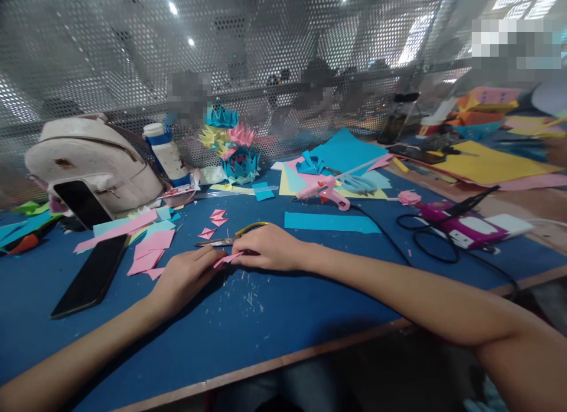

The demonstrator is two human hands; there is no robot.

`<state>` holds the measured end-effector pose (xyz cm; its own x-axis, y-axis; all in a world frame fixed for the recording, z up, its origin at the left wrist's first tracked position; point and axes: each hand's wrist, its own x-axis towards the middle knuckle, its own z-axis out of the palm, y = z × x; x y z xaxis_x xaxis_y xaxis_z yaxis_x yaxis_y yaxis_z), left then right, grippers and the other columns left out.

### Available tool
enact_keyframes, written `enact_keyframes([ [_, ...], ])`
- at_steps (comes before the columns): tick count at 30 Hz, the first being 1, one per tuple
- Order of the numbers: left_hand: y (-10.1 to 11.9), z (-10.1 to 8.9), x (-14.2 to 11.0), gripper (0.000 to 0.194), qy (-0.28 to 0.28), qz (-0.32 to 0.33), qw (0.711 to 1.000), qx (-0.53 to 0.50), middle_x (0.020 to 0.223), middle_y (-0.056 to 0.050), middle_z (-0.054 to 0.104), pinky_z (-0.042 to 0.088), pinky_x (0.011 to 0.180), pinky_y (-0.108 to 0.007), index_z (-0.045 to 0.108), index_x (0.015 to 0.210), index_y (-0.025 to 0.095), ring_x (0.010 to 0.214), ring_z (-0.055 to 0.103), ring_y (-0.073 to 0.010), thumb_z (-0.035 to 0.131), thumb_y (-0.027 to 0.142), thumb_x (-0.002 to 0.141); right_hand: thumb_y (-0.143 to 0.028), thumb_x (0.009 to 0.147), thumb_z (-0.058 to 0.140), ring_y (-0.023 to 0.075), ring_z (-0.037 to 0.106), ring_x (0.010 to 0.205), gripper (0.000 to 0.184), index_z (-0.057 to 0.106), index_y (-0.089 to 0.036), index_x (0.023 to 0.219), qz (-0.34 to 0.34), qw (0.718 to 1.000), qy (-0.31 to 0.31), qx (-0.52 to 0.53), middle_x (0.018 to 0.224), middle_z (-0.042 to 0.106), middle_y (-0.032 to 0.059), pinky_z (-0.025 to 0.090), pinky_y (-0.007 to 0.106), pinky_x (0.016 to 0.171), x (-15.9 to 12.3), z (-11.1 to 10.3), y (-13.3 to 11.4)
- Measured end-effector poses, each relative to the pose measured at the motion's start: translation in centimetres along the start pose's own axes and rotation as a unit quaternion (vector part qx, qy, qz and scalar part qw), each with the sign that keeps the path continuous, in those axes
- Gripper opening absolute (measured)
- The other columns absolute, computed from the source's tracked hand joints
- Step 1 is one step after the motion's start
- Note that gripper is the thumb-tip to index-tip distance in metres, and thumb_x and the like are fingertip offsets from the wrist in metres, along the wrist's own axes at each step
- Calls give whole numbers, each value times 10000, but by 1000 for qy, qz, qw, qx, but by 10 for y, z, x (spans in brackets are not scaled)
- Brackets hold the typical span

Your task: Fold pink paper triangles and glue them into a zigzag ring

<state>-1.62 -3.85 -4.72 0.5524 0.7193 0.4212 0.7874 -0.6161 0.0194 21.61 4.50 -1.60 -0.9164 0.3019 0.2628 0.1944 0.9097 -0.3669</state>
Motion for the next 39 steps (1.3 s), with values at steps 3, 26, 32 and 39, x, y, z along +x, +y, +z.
enact_keyframes([
  [3,2,-1,1,238,13,8,1000,18,865,-29,703,423,580,-281,609,1012,190,650,646,-186,402,301,1052,-395,1027,476,157,600,761,305,670,-184,922,-7,1000,0,-15,848,706,19,375,261,689,0,4,1],
  [26,-1,-3,0,296,80,24,995,-52,686,8,662,340,612,-299,691,919,193,599,566,-131,455,315,1050,-395,1025,413,199,664,826,342,696,-206,986,99,992,11,-71,946,740,62,436,308,720,-61,-39,2],
  [32,-3,-2,1,258,84,25,994,-58,741,-1,708,352,635,-297,701,925,190,636,605,-136,486,277,1038,-627,929,398,223,599,645,513,654,-222,744,409,897,104,-131,734,688,64,390,350,630,-140,-87,28],
  [39,1,-1,4,312,105,42,993,-12,668,0,673,361,629,-288,698,843,177,597,582,-130,466,248,1039,-406,869,573,264,626,1079,308,647,-194,1079,441,880,175,-7,1181,675,144,455,351,892,-163,-104,77],
])
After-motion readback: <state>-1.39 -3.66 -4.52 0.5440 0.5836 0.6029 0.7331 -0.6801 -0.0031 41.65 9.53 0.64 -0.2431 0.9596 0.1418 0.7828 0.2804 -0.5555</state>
